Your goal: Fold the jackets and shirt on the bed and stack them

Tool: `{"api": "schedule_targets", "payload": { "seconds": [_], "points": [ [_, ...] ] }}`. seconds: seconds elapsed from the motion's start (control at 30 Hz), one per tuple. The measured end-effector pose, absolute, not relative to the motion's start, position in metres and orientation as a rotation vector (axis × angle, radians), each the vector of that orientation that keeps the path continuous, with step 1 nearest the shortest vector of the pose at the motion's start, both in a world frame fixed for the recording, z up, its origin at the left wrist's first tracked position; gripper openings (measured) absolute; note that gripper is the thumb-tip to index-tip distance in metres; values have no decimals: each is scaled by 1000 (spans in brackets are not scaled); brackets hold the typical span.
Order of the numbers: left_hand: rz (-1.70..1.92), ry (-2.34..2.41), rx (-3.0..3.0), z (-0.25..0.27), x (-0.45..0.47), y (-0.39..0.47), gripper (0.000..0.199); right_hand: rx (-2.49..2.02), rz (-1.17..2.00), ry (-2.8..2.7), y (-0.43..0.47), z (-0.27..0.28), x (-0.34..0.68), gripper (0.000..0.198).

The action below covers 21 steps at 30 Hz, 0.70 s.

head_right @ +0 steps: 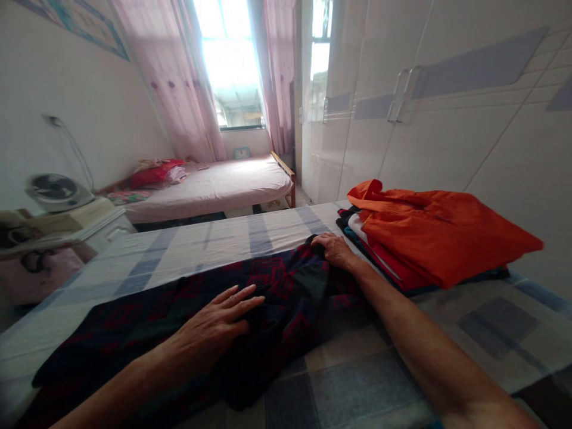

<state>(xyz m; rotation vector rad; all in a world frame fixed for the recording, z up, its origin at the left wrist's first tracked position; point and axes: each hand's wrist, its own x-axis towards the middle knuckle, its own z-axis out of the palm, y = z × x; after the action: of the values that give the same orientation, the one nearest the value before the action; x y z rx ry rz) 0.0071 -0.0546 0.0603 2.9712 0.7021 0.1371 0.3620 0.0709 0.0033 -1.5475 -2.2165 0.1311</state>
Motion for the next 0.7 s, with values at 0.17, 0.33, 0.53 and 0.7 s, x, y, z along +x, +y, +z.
{"api": "schedule_targets", "payload": {
  "seconds": [0.17, 0.33, 0.53, 0.7],
  "points": [
    [436, 992, 2580, 85, -24, -50, 16, -1481, 277, -2219, 72, 5, 371, 64],
    [889, 1699, 1896, 86, -87, -32, 33, -1462, 395, -2160, 73, 9, 372, 62],
    [796, 1697, 1212, 55, -130, -41, 50, -1470, 444, -2173, 54, 27, 357, 36],
    [804, 1596, 1330, 55, -126, -49, 50, -1493, 407, -2243, 36, 31, 341, 34]
  ]
}}
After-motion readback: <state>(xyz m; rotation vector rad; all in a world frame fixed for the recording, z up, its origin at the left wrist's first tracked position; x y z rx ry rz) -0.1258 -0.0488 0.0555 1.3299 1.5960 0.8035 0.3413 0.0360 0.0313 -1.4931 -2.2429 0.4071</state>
